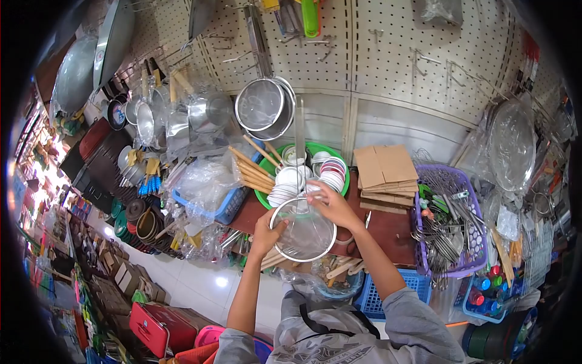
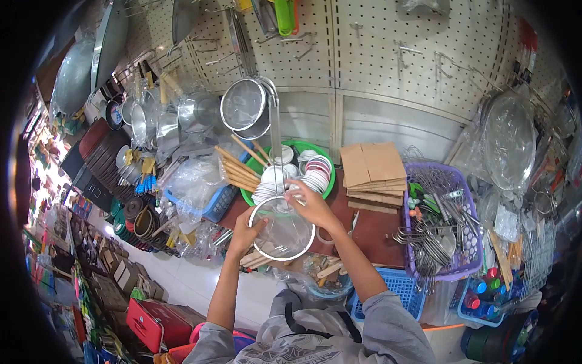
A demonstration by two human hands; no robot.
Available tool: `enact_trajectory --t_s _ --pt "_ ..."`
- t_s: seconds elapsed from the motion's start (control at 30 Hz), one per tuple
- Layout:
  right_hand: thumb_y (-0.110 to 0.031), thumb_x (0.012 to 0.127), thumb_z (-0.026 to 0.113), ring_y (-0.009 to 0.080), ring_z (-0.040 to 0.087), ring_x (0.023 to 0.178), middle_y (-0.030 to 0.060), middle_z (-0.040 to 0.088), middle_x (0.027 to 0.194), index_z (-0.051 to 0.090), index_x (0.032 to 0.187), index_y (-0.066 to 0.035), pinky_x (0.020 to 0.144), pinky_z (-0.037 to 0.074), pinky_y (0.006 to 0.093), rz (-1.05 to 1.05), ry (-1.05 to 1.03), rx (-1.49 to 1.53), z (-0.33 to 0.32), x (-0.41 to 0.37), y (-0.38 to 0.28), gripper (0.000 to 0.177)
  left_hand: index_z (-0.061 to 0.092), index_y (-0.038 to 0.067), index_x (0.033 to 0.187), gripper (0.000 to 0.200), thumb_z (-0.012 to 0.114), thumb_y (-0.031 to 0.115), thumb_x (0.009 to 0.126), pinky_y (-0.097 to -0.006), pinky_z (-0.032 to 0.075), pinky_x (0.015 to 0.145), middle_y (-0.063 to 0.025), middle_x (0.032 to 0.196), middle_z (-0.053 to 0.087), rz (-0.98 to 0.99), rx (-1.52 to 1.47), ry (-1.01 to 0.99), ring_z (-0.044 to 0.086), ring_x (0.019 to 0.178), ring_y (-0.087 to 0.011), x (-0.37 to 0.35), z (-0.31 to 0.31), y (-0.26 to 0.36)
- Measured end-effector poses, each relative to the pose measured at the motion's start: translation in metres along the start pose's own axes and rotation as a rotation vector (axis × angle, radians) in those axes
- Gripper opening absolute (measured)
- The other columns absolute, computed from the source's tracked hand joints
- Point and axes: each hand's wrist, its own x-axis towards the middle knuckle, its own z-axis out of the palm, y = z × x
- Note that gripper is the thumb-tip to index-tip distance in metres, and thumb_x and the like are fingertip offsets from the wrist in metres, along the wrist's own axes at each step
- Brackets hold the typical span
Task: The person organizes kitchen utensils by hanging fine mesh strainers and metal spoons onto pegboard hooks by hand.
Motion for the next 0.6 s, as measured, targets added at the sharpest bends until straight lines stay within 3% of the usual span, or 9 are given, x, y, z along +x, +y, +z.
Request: enact_trajectory --t_s 0.03,0.07,0.17,0.27,0.4,0.43,0.5,0.53,0.6 --pt "-0.020 0.102 0.070 0.0232 0.070 0.116 0.0157 0.072 0.127 0.050 0.150 -0.008 0.101 0.053 0.0367 0.010 0.060 0.071 0.004 0.010 -0.006 0.054 0.067 -0.002 0.126 0.033 0.072 0.000 0.094 -0.0292 0.054 0.081 -0.0042 0.102 0.073 0.016 0.015 -0.012 0.065 0.090 -0.0106 0.000 -0.004 -0.003" --pt "-0.023 0.103 0.070 0.0210 0.071 0.112 0.0151 0.073 0.123 0.044 0.155 -0.008 0.090 0.058 0.0342 -0.055 0.116 0.068 0.006 0.023 -0.010 0.060 0.067 -0.002 0.127 0.033 0.072 0.001 0.094 -0.0294 0.054 0.082 -0.0043 0.103 0.073 0.031 0.032 -0.027 0.065 0.090 -0.0111 0.000 -0.007 -0.005" --pt "-0.020 0.102 0.071 0.0199 0.074 0.105 0.0146 0.073 0.121 0.041 0.156 -0.004 0.077 0.063 0.0314 -0.116 0.221 0.321 0.009 0.067 -0.030 0.064 0.065 -0.001 0.131 0.035 0.071 0.004 0.097 -0.0304 0.054 0.084 -0.0052 0.106 0.073 0.034 0.084 -0.097 0.065 0.093 -0.0131 0.000 -0.018 0.014" --pt "-0.018 0.102 0.070 0.0179 0.076 0.092 0.0135 0.074 0.115 0.036 0.158 0.000 0.064 0.064 0.0289 -0.129 0.252 0.330 0.007 0.102 -0.064 0.068 0.064 -0.001 0.130 0.035 0.072 0.005 0.097 -0.0305 0.053 0.085 -0.0060 0.106 0.073 0.058 0.162 -0.131 0.064 0.093 -0.0133 0.010 -0.035 0.023" --pt "-0.020 0.103 0.069 0.0192 0.076 0.081 0.0111 0.073 0.103 0.032 0.161 -0.002 0.063 0.064 0.0285 -0.174 0.240 0.271 0.021 0.139 -0.088 0.072 0.066 -0.001 0.123 0.031 0.074 0.010 0.095 -0.0292 0.053 0.081 -0.0094 0.101 0.073 0.067 0.149 -0.153 0.064 0.089 -0.0123 0.044 -0.066 0.026" --pt "-0.020 0.103 0.069 0.0191 0.076 0.081 0.0104 0.073 0.102 0.034 0.161 -0.002 0.062 0.064 0.0288 -0.179 0.246 0.264 0.025 0.146 -0.095 0.071 0.067 0.001 0.123 0.031 0.075 0.008 0.094 -0.0280 0.053 0.078 -0.0082 0.099 0.073 -0.035 0.354 -0.145 0.064 0.086 -0.0113 0.052 -0.073 0.054" --pt "-0.020 0.103 0.070 0.0188 0.077 0.081 0.0091 0.073 0.099 0.037 0.161 -0.004 0.061 0.064 0.0294 -0.193 0.262 0.247 0.033 0.159 -0.109 0.068 0.068 0.002 0.125 0.033 0.075 0.005 0.093 -0.0273 0.053 0.077 -0.0068 0.101 0.072 0.246 0.220 -0.056 0.064 0.085 -0.0114 0.074 -0.081 0.078" --pt "-0.020 0.103 0.070 0.0165 0.076 0.080 0.0075 0.072 0.097 0.036 0.163 -0.013 0.061 0.065 0.0291 -0.215 0.255 0.239 0.037 0.163 -0.119 0.070 0.067 0.002 0.126 0.034 0.074 0.004 0.093 -0.0276 0.053 0.078 -0.0069 0.103 0.072 0.354 0.195 0.000 0.065 0.085 -0.0116 0.088 -0.085 0.096" --pt "-0.020 0.103 0.069 0.0145 0.075 0.082 0.0065 0.071 0.096 0.035 0.164 -0.018 0.063 0.065 0.0293 -0.247 0.236 0.243 0.043 0.175 -0.136 0.070 0.066 0.002 0.129 0.037 0.074 0.002 0.093 -0.0282 0.054 0.079 -0.0071 0.107 0.072 0.566 0.137 0.109 0.066 0.086 -0.0120 0.117 -0.091 0.134"
